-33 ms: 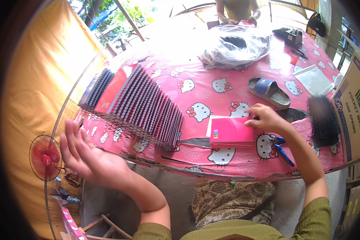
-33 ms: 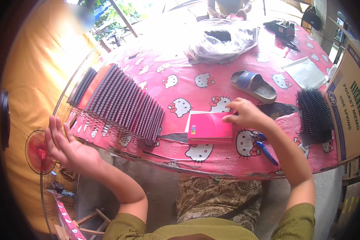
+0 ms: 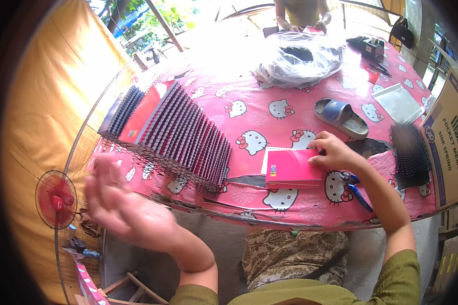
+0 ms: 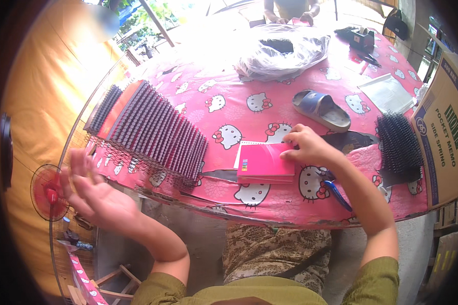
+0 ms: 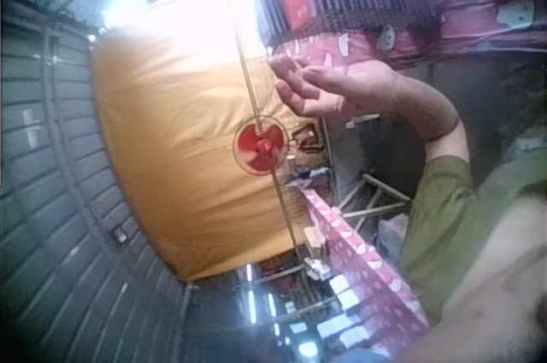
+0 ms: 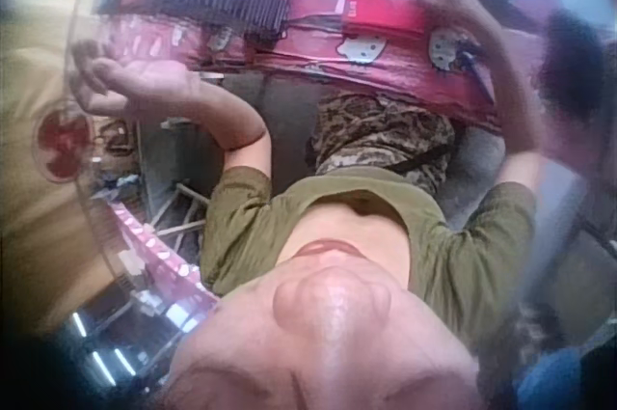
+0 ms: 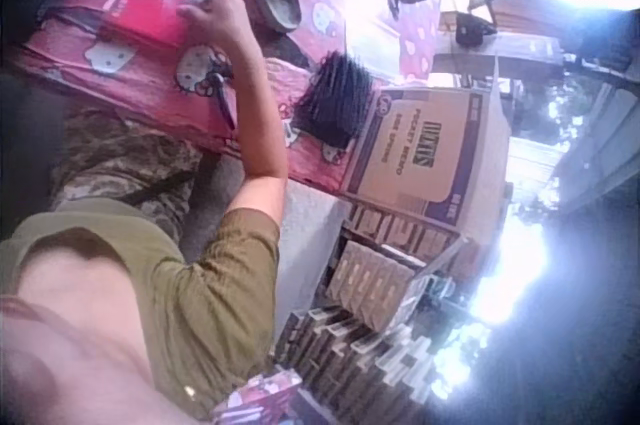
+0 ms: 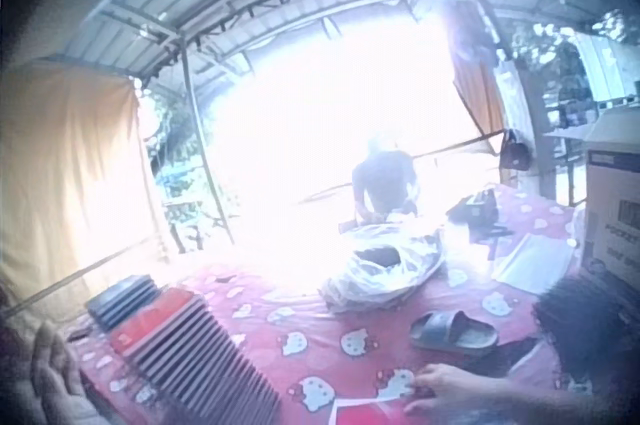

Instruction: The person binds a notebook by inserting a spiral wire into the punched holes of the covers and pages, then trims the excess wire with a pair of pliers.

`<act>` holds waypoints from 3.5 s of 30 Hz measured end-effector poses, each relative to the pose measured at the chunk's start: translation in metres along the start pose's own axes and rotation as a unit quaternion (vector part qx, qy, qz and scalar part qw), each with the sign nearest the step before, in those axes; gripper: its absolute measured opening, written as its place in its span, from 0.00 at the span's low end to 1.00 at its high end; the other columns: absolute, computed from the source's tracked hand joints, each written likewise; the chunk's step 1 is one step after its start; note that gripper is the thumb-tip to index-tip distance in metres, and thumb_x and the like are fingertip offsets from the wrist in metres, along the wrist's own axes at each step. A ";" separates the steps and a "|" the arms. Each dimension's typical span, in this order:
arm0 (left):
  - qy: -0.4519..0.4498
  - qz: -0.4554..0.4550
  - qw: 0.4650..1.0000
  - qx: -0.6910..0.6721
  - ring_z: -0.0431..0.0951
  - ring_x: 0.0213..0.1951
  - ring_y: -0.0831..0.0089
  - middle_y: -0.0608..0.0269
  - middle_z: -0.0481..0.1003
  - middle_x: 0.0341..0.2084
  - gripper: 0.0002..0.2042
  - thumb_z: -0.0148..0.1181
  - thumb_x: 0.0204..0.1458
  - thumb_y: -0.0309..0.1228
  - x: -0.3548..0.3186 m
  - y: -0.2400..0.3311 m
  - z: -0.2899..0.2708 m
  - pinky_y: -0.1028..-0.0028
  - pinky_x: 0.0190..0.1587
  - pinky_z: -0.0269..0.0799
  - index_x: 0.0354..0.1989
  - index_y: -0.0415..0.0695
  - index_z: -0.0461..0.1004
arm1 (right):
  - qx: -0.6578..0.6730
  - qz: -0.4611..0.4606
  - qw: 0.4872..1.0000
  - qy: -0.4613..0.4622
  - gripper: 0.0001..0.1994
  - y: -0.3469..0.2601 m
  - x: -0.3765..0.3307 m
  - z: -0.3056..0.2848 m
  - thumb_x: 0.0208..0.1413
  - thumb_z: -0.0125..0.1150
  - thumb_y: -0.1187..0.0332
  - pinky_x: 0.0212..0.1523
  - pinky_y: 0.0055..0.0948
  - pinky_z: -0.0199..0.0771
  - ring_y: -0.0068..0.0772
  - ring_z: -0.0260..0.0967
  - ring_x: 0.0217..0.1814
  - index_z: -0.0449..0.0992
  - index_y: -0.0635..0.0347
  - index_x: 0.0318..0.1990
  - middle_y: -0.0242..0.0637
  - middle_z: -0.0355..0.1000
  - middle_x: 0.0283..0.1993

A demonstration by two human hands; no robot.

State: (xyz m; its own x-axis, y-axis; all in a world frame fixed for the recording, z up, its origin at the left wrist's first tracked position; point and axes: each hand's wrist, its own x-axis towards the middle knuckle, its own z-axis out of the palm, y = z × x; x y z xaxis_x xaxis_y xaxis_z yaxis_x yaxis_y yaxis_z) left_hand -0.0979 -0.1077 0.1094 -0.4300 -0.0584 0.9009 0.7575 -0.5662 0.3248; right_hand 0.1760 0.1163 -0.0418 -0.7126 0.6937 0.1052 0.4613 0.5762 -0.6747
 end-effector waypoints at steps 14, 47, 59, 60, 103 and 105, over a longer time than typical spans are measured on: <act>-0.448 -0.350 0.823 -0.011 0.59 0.65 0.67 0.47 0.57 0.64 0.36 0.56 0.55 0.17 -0.193 -0.054 0.049 0.66 0.63 0.61 0.70 0.51 0.49 | 0.107 -0.115 0.975 0.157 0.16 -0.044 -0.023 0.016 0.42 0.74 0.74 0.31 0.28 0.71 0.28 0.71 0.30 0.69 0.62 0.34 0.37 0.71 0.28; -0.459 -0.136 0.878 0.018 0.71 0.33 0.73 0.67 0.80 0.28 0.10 0.72 0.42 0.27 -0.170 -0.031 0.116 0.72 0.39 0.67 0.34 0.44 0.82 | 0.058 0.100 0.963 0.246 0.08 0.026 -0.059 -0.074 0.52 0.67 0.72 0.35 0.24 0.72 0.25 0.73 0.33 0.82 0.61 0.39 0.37 0.76 0.33; -0.429 -0.147 0.891 0.031 0.71 0.32 0.72 0.68 0.80 0.26 0.09 0.74 0.40 0.32 -0.176 -0.031 0.116 0.72 0.42 0.63 0.30 0.46 0.82 | 0.172 -0.026 0.983 0.062 0.09 -0.028 -0.037 -0.050 0.46 0.70 0.77 0.35 0.25 0.70 0.24 0.71 0.34 0.82 0.61 0.38 0.34 0.74 0.31; -0.427 -0.149 0.891 0.030 0.71 0.32 0.72 0.68 0.80 0.27 0.09 0.74 0.41 0.32 -0.175 -0.030 0.116 0.72 0.42 0.63 0.31 0.46 0.82 | 0.171 -0.019 0.983 0.067 0.08 -0.031 -0.039 -0.046 0.48 0.68 0.77 0.35 0.26 0.70 0.24 0.71 0.33 0.81 0.62 0.37 0.34 0.74 0.32; -0.439 -0.176 0.879 0.050 0.73 0.38 0.73 0.69 0.79 0.31 0.18 0.73 0.39 0.28 -0.176 -0.024 0.111 0.70 0.48 0.58 0.41 0.47 0.79 | -0.062 -0.130 0.966 0.214 0.08 -0.053 -0.041 -0.013 0.49 0.64 0.72 0.32 0.40 0.72 0.46 0.70 0.34 0.72 0.63 0.33 0.42 0.68 0.31; -0.422 -0.190 0.886 0.018 0.73 0.37 0.72 0.69 0.79 0.31 0.15 0.72 0.38 0.28 -0.178 -0.027 0.111 0.71 0.46 0.58 0.38 0.47 0.80 | -0.048 -0.125 0.965 0.224 0.07 -0.056 -0.041 -0.014 0.49 0.63 0.73 0.32 0.41 0.71 0.48 0.70 0.34 0.71 0.64 0.31 0.43 0.67 0.31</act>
State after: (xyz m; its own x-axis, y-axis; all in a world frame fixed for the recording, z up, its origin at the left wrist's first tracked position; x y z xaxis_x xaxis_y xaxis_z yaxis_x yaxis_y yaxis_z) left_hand 0.0127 0.0091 -0.0281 -0.1493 0.7748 0.6143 0.6585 -0.3855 0.6463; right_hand 0.1869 0.0618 0.0014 -0.5175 0.6331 0.5756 0.3669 0.7719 -0.5191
